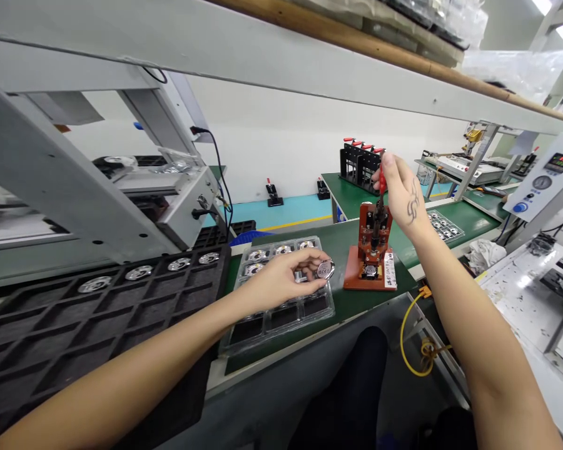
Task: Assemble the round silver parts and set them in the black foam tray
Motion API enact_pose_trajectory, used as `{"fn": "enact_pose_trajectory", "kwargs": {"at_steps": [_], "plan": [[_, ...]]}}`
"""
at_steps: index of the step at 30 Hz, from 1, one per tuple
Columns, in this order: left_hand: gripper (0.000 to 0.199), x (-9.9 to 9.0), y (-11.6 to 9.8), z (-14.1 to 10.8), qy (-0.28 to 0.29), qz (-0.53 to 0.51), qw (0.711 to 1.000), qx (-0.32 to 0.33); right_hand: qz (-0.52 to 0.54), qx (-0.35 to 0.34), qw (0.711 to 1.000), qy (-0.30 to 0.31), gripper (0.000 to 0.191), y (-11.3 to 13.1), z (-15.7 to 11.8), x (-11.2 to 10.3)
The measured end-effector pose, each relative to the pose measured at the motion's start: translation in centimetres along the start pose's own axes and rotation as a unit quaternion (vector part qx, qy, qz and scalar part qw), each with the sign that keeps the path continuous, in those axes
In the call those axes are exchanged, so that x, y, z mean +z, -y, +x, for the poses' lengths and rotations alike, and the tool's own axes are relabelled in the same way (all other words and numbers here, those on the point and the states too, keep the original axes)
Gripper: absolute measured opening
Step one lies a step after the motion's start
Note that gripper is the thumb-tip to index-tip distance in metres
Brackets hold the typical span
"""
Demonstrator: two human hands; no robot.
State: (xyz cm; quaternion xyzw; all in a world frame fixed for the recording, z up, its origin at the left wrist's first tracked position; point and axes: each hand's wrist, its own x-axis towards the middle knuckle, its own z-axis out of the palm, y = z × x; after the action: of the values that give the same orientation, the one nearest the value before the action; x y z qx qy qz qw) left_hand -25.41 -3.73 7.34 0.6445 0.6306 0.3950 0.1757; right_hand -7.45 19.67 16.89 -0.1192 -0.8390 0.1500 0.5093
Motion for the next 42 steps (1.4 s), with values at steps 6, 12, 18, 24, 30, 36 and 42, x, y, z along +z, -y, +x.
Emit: {"fn": "enact_pose_trajectory", "kwargs": {"at_steps": [6,12,18,24,30,36,42], "plan": [[0.032,0.4,-0.5,-1.5,-0.014,0.064,0.998,0.026,0.032,0.017,0.999,-0.026,0.046,3.5,-9.6,-0.5],[0.032,1.8,-3.1,-2.1,-0.02,0.125,0.986,0.108,0.067,0.009,0.998,0.004,0.03,2.1,-12.1,0.6],[0.035,2.4,-4.5,-3.2,-0.05,0.176,0.967,0.18,0.012,0.046,0.998,-0.033,0.031,4.9,-13.9,-0.8],[0.033,2.9,-5.3,-3.4,-0.045,0.184,0.959,0.212,0.152,0.234,0.956,0.091,0.033,9.1,-16.7,-1.1],[0.032,3.1,-5.9,-3.0,-0.015,0.145,0.968,0.204,0.243,0.31,0.908,0.145,0.037,10.1,-17.6,-1.0],[0.043,3.1,-6.6,-3.3,0.036,-0.077,0.993,0.083,0.284,0.321,0.892,0.145,0.036,10.1,-17.6,-1.0],[0.043,4.0,-2.3,-3.8,0.071,-0.358,0.926,-0.097,0.229,0.329,0.899,0.175,0.041,9.6,-20.3,-0.3]]}}
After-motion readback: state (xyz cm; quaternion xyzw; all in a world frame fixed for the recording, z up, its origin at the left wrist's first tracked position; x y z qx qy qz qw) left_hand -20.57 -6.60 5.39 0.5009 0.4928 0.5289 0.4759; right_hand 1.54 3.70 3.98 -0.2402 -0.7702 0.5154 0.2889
